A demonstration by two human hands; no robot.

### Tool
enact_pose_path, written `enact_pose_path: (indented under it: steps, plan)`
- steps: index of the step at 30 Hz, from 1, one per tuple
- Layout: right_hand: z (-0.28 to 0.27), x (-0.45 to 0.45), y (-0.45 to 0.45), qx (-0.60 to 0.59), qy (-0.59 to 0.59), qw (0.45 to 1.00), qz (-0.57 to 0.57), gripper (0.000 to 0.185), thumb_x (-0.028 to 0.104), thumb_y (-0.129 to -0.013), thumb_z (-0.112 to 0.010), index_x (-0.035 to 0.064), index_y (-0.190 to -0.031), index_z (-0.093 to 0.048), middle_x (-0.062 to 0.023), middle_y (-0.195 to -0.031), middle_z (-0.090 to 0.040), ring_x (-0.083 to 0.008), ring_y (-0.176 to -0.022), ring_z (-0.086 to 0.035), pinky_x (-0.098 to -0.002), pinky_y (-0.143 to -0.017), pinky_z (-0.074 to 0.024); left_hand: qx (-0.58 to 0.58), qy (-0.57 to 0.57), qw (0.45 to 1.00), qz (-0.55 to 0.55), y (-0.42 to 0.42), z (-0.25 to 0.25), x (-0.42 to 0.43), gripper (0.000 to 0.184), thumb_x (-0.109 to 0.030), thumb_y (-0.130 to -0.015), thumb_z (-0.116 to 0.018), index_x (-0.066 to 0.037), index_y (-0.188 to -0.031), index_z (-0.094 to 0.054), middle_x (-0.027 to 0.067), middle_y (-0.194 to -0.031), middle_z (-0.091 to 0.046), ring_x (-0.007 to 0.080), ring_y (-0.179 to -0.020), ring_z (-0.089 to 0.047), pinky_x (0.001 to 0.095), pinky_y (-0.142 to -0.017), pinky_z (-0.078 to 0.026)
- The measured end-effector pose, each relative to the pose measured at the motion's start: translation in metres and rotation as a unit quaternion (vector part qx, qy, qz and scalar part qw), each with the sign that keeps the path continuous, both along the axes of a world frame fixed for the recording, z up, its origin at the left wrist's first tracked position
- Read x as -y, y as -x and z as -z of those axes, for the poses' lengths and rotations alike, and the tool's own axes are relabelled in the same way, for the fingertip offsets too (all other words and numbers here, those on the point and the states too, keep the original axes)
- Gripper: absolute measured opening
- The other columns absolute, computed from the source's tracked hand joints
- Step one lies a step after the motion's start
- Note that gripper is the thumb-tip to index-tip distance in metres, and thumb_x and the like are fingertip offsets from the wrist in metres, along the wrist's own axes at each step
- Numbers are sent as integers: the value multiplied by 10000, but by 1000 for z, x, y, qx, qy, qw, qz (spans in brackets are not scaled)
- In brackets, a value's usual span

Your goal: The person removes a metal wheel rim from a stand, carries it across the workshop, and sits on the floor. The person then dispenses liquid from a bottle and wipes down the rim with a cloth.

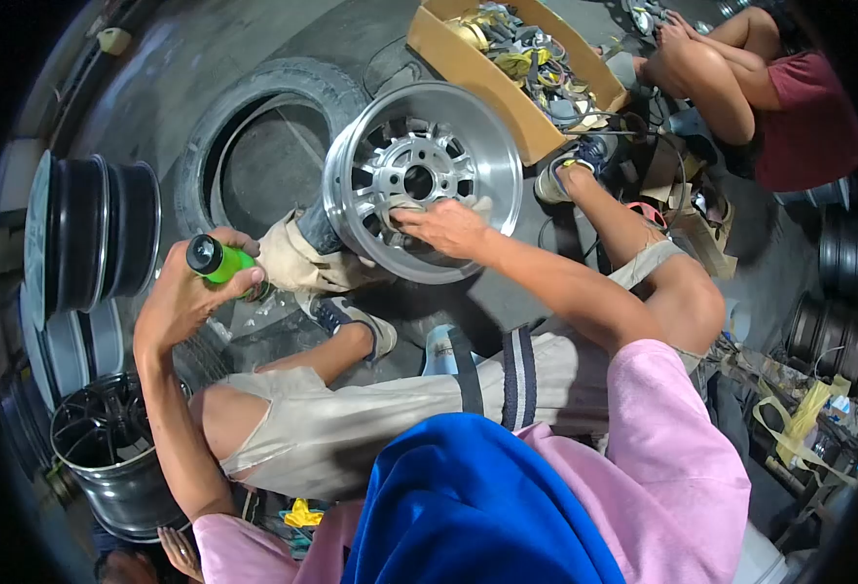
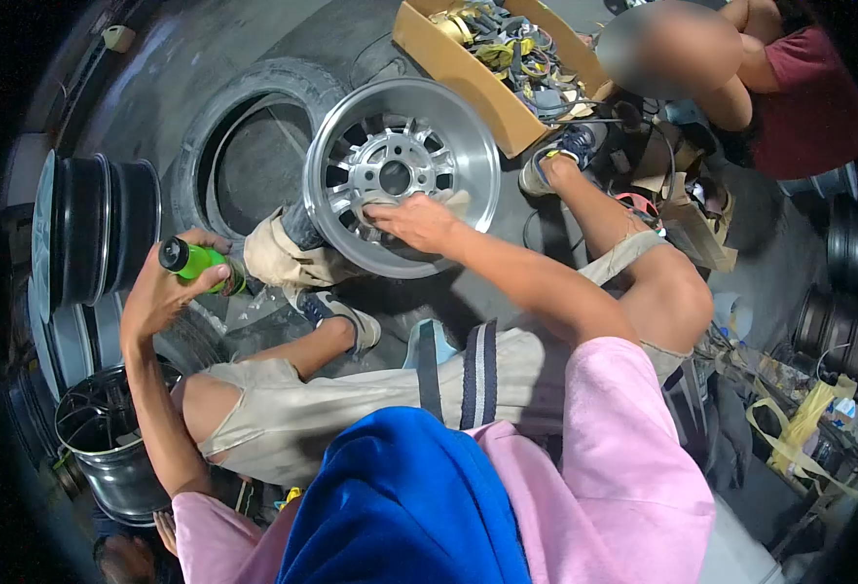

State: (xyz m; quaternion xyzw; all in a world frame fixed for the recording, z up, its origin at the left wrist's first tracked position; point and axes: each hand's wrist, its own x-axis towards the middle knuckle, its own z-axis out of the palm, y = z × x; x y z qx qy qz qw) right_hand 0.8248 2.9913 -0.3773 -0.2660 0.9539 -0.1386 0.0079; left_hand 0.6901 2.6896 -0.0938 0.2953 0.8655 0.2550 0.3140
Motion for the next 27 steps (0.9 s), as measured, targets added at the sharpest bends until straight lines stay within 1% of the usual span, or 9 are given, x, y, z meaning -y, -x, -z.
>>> enact_pose_path:
  steps: [3, 7, 9, 13, 17, 19, 22, 25, 27]
  plan:
    - [4, 2, 12, -11, -51, 999, -10, 291, 107, -900, -566, 75, -1173, -662, -24, -1467, -533, -238, -819, -723, -373, -671, -577, 7, -1, 1000, 3, 0, 5, 2, 324, -234, -885, -813, 17, -1051, -695, 84, -864, -701, 150, -787, -641, 328, -731, -523]
    - [3, 1, 51, -8, 34, 972, 231, 443, 58, -872, -561, 106, -1309, -618, -72, -1451, -567, -354, -898, -732, -460, -753, -612, 1, -4, 1000, 0, -1, 4, 4, 327, -245, -883, -816, 14, -1043, -698, 86, -833, -693, 144, -769, -636, 329, -715, -522]
    - [-2, 1, 58, -23, 98, 960, 261, 468, 48, -873, -541, 104, -1332, -610, -91, -1431, -581, -396, -899, -724, -505, -767, -605, 3, -10, 1000, -5, -1, 4, 7, 329, -251, -883, -817, 12, -1042, -699, 87, -826, -692, 144, -768, -638, 328, -716, -524]
    - [-3, 1, 25, 61, 23, 998, -5, 375, 115, -900, -573, 128, -1265, -658, -36, -1370, -584, -329, -768, -717, -475, -704, -591, 4, -16, 1000, -9, 1, 2, 12, 339, -273, -883, -817, 7, -1037, -701, 91, -822, -695, 149, -764, -644, 325, -720, -528]
    - [6, -4, 31, 3, -1, 1000, -29, 404, 104, -862, -601, 140, -1259, -664, 10, -1415, -546, -291, -812, -724, -428, -730, -589, 12, -32, 999, -9, 2, 2, 15, 346, -286, -886, -814, 7, -1032, -701, 95, -821, -698, 153, -759, -649, 327, -719, -531]
    - [-7, 2, 37, 42, -13, 999, -27, 427, 89, -857, -600, 139, -1278, -655, 0, -1434, -545, -298, -848, -729, -436, -750, -589, 42, 24, 999, -22, 1, -6, 10, 381, -275, -879, -805, 30, -1082, -703, 116, -983, -721, 175, -906, -668, 344, -835, -534]
    - [-33, 8, 43, 76, 34, 988, 130, 475, 66, -865, -584, 184, -1323, -635, -37, -1452, -552, -349, -964, -722, -473, -833, -590, 27, -1, 1000, -11, 0, -7, 12, 375, -291, -883, -800, 27, -1059, -707, 120, -952, -720, 178, -880, -669, 350, -806, -539]
    - [9, -13, 61, -14, 121, 959, 257, 470, 78, -883, -571, 188, -1338, -621, -65, -1439, -566, -384, -1012, -703, -512, -875, -577, 10, -14, 1000, -2, -1, -3, 13, 349, -291, -891, -797, 14, -1027, -697, 97, -854, -704, 164, -799, -658, 337, -748, -535]
    - [16, -33, 61, 12, 161, 942, 295, 407, 113, -909, -565, 158, -1309, -624, -100, -1409, -591, -414, -1041, -686, -537, -902, -563, -10, -30, 999, 12, -1, -1, 16, 329, -290, -898, -796, 2, -1002, -687, 74, -766, -689, 149, -728, -648, 323, -700, -530]
